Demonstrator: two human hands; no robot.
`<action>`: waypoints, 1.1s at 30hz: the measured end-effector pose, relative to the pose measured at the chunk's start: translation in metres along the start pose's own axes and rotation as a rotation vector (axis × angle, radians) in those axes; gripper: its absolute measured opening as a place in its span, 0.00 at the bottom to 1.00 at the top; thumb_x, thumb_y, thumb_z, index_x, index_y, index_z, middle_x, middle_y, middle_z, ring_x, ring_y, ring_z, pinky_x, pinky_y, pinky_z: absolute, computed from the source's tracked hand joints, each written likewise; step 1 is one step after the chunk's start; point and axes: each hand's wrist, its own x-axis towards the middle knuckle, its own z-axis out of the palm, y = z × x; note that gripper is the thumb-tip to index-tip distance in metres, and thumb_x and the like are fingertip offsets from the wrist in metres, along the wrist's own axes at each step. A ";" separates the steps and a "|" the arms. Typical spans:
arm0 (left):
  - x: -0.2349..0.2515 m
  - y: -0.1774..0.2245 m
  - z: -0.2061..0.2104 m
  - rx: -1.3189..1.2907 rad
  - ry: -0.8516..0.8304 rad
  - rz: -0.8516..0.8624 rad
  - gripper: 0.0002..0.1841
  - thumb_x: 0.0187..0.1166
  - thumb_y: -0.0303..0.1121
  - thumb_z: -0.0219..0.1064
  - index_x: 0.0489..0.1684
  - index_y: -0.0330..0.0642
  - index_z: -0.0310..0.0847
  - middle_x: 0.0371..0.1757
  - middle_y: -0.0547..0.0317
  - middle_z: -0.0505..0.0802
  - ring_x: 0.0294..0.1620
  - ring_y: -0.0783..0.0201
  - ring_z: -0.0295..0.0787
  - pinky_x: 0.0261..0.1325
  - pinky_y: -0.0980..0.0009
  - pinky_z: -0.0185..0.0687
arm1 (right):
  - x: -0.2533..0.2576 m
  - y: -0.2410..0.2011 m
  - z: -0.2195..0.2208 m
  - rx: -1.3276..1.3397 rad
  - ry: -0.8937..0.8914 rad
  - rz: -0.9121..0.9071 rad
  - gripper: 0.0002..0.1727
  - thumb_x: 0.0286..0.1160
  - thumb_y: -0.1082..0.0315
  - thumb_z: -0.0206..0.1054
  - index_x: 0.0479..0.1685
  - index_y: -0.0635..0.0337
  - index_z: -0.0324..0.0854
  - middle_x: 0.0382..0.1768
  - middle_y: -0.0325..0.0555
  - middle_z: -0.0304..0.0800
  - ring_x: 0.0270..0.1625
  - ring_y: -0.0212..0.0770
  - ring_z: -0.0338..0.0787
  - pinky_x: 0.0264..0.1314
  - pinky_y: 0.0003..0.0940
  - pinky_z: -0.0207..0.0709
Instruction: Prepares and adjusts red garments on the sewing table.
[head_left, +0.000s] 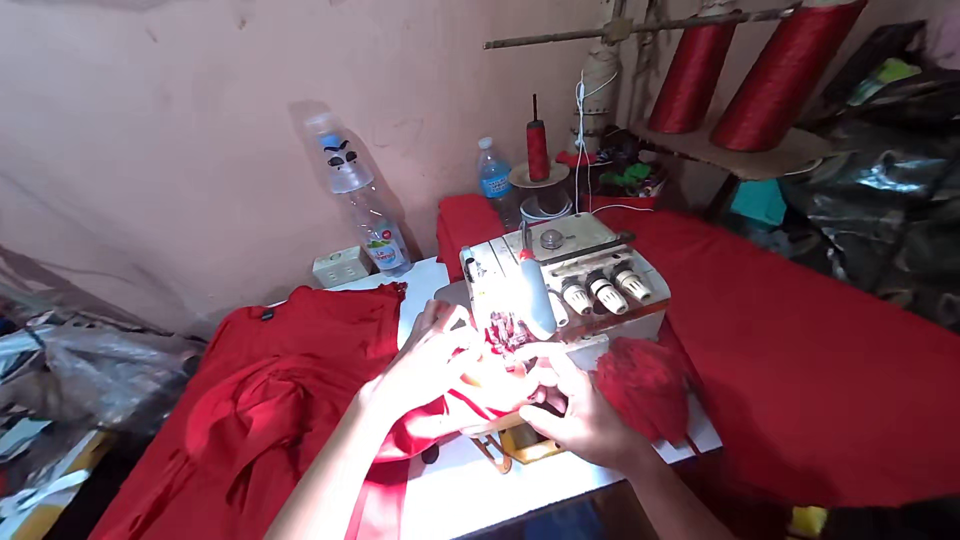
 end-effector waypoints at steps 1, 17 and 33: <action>-0.002 -0.007 -0.001 -0.131 0.026 0.024 0.14 0.78 0.40 0.64 0.42 0.42 0.94 0.64 0.51 0.88 0.76 0.47 0.71 0.77 0.49 0.65 | 0.001 -0.001 0.000 -0.030 0.004 0.005 0.30 0.61 0.71 0.72 0.68 0.71 0.73 0.36 0.35 0.88 0.35 0.16 0.82 0.40 0.12 0.77; -0.026 0.026 -0.017 0.070 0.072 0.140 0.19 0.82 0.48 0.57 0.46 0.51 0.94 0.50 0.60 0.93 0.67 0.50 0.81 0.72 0.44 0.67 | -0.020 0.008 0.006 -0.384 0.155 -0.120 0.07 0.67 0.65 0.72 0.36 0.55 0.96 0.41 0.47 0.83 0.39 0.25 0.81 0.39 0.15 0.75; -0.042 0.078 0.067 0.347 0.384 0.204 0.13 0.73 0.40 0.60 0.28 0.46 0.89 0.33 0.56 0.93 0.40 0.57 0.91 0.45 0.58 0.80 | -0.041 0.011 -0.018 -0.103 0.129 -0.039 0.16 0.73 0.68 0.68 0.58 0.62 0.89 0.50 0.41 0.84 0.31 0.11 0.69 0.31 0.04 0.62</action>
